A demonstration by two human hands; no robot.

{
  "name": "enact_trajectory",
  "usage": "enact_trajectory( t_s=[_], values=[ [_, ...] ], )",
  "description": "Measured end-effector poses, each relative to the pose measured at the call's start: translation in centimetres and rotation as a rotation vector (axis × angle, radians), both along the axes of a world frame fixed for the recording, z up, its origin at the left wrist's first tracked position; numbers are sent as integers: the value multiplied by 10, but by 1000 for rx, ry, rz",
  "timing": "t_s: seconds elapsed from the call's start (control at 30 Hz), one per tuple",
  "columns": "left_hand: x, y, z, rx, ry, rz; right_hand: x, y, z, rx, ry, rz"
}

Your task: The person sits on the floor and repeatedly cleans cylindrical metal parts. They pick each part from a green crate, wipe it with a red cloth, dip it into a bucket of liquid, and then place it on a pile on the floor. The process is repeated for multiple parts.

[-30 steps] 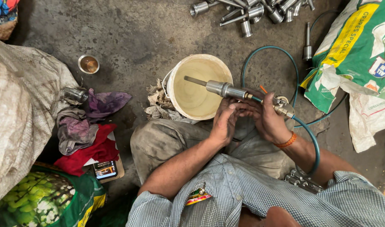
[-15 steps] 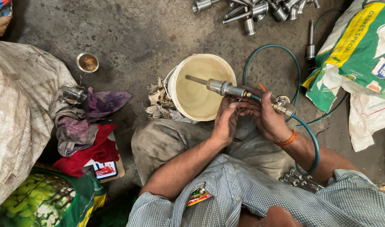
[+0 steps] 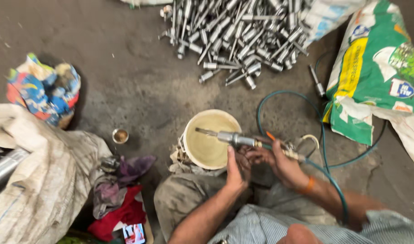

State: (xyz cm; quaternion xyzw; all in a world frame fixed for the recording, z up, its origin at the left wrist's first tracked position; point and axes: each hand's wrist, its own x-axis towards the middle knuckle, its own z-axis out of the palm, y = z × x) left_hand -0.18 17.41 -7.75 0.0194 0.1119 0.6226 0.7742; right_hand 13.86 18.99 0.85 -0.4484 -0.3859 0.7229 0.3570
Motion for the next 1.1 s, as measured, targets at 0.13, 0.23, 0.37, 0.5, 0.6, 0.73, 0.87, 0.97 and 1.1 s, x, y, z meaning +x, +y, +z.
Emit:
enact_trajectory(
  t_s=[0.13,0.23,0.37,0.5,0.6,0.73,0.87,0.97,1.1],
  values=[
    [0,2,24,-336,-12,-114,25,-59,-7,228,-3,-117],
    [6,5,43,-413,-81,-35,42,-85,-14,506,-110,-25],
    [22,-4,64,-480,38,-72,79,-89,-9,1088,-611,96],
    [31,-18,84,-435,127,-27,125,-93,-3,1221,-915,125],
    [31,-23,98,-364,158,32,155,-95,-10,1423,-885,52],
    [38,-37,118,-233,157,-30,152,-114,-31,879,-560,-2],
    [53,-53,155,239,187,-230,121,-114,-43,242,373,137],
    [59,-54,188,617,430,-359,119,-121,-39,-89,759,443],
    [64,-46,196,887,330,-559,116,-131,-41,-219,951,768]
  ],
)
